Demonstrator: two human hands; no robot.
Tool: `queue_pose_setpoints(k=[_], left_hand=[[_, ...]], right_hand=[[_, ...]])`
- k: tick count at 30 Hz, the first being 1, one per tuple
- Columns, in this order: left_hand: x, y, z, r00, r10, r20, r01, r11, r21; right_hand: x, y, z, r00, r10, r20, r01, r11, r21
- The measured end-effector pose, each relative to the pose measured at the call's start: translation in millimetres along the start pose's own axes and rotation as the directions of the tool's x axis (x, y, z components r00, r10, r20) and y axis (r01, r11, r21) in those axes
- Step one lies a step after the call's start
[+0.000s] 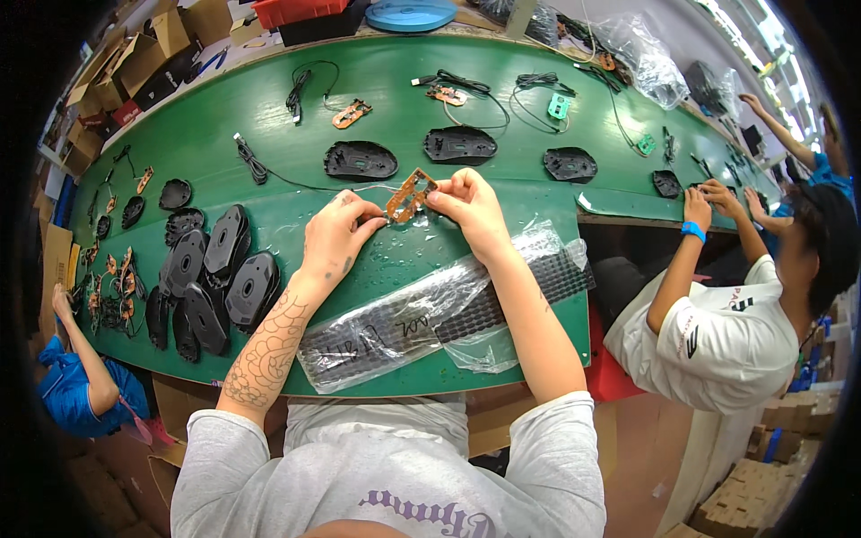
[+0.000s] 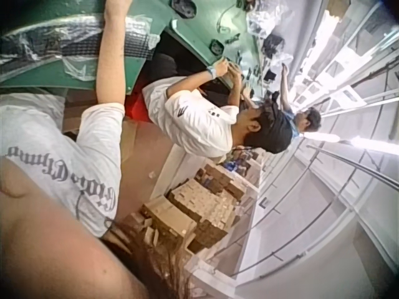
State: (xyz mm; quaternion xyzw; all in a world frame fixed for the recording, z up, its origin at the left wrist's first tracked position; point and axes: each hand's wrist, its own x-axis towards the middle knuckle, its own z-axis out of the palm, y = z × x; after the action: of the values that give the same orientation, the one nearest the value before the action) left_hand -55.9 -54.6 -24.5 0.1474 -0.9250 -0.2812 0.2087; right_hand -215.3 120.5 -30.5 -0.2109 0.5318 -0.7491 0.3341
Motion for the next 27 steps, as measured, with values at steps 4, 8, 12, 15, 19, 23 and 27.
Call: queue_pose_setpoints(k=[4,8,12,15,19,23,27], left_hand=[[3.8,1.7,-1.5,0.989,-0.118,0.087,0.121,0.992,-0.027],[4.2,1.6,-3.5,0.984,-0.139,0.108,0.144,0.988,-0.048],[-1.2,-0.1,-2.0,0.996,-0.066,0.065,0.071,0.994,-0.079],[-4.0,-1.7,-1.6,1.0,0.014,0.013,-0.013,0.995,-0.098],[-4.4,-3.5,-8.7,0.97,0.244,-0.008,-0.241,0.949,-0.202],[-3.2,1.2,-8.1,0.977,0.186,-0.107,-0.214,0.883,-0.419],[0.8,7.9,-6.8,0.993,0.017,-0.117,-0.078,0.839,-0.539]], right_hand=[[-0.4,2.0,1.2,1.0,-0.028,-0.015,0.027,0.997,-0.067],[-1.0,2.5,5.8,0.999,-0.031,-0.018,0.029,0.994,-0.101],[-0.5,4.2,6.0,0.999,-0.039,-0.016,0.036,0.992,-0.124],[0.3,5.4,4.5,0.999,-0.046,-0.014,0.044,0.99,-0.136],[0.8,6.6,3.5,0.999,-0.048,0.009,0.049,0.979,-0.2],[-0.2,6.1,7.7,0.996,-0.082,0.029,0.085,0.98,-0.182],[-0.9,7.4,6.7,0.994,-0.075,0.084,0.091,0.971,-0.22]])
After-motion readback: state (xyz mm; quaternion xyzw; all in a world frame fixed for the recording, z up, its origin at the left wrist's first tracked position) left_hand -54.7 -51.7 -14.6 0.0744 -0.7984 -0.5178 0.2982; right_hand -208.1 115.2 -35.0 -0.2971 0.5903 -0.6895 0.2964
